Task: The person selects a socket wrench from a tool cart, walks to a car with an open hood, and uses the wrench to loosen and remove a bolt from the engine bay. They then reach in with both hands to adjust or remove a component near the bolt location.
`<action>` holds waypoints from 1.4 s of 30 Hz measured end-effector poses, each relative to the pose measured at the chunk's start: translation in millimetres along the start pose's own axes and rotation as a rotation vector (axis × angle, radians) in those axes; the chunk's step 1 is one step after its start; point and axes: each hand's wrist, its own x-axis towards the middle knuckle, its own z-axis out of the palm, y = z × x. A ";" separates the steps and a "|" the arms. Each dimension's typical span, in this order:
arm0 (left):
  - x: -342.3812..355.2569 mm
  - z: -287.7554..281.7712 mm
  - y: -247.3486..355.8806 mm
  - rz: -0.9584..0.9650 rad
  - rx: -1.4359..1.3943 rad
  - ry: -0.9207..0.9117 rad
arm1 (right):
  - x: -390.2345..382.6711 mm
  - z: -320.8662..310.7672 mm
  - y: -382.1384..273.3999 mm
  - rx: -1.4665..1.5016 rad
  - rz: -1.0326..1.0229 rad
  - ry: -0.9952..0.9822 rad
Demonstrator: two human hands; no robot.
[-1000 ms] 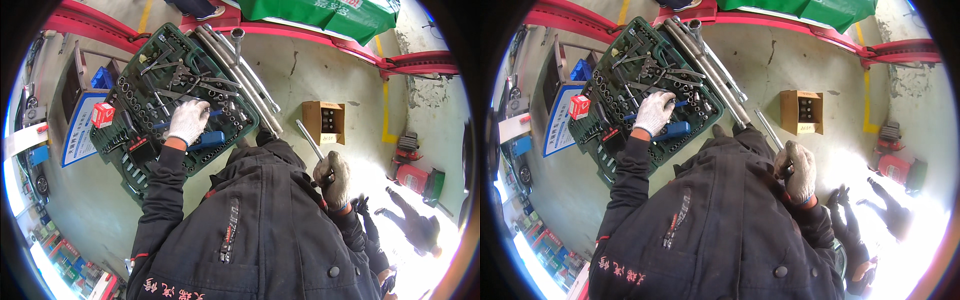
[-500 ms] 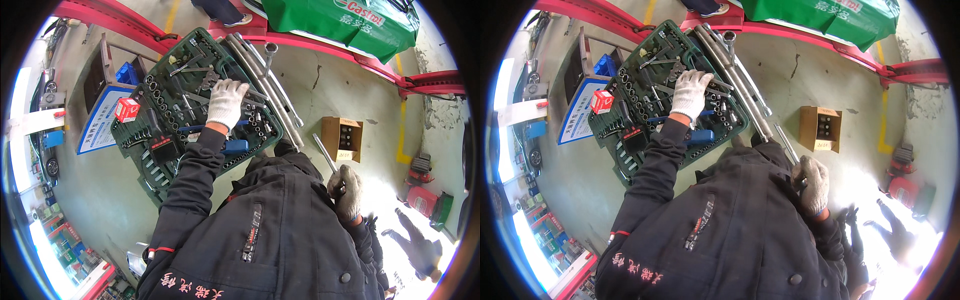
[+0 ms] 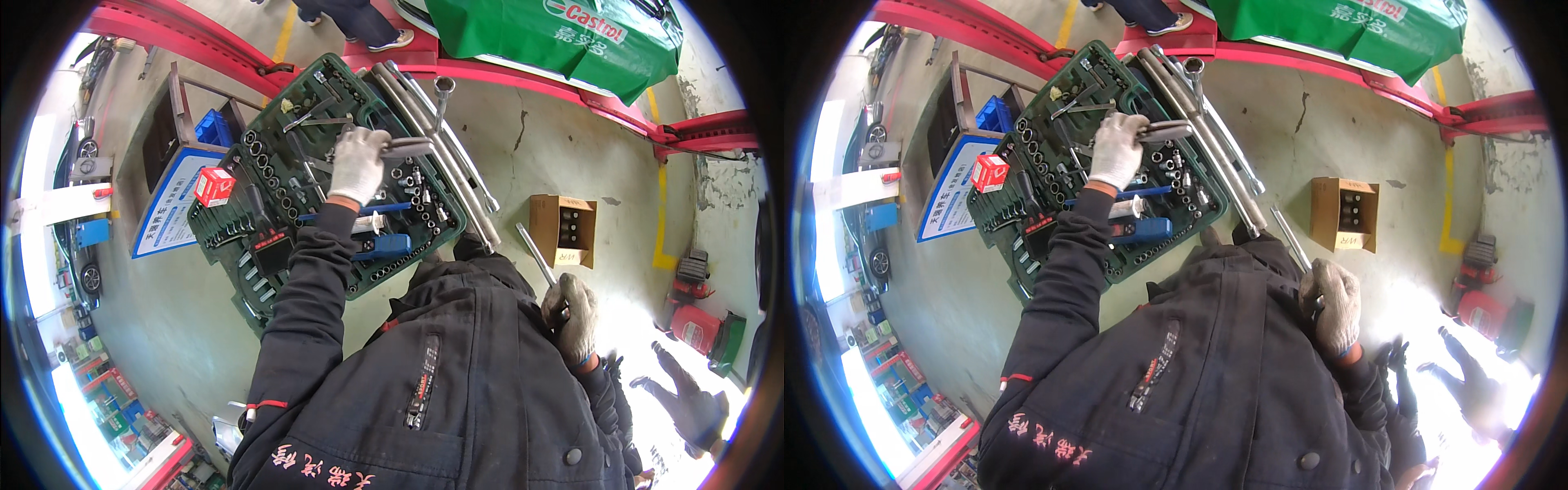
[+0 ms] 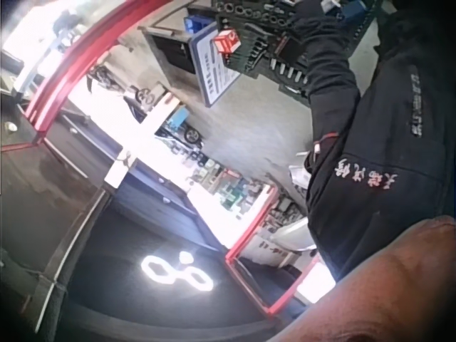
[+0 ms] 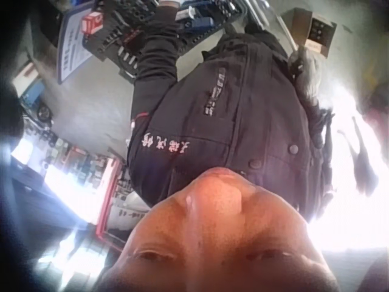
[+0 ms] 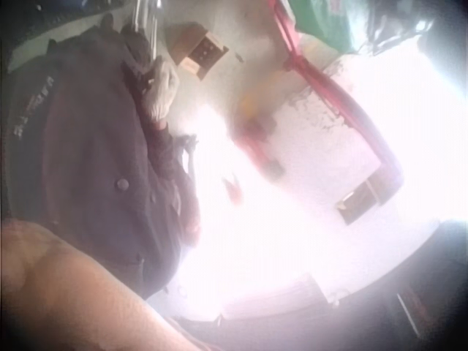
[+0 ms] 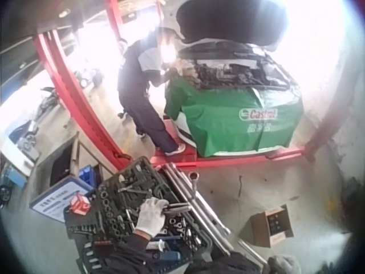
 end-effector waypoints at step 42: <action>-23.2 5.9 62.3 -0.205 0.065 -0.288 | -4.7 -4.4 1.0 -0.053 0.001 -0.021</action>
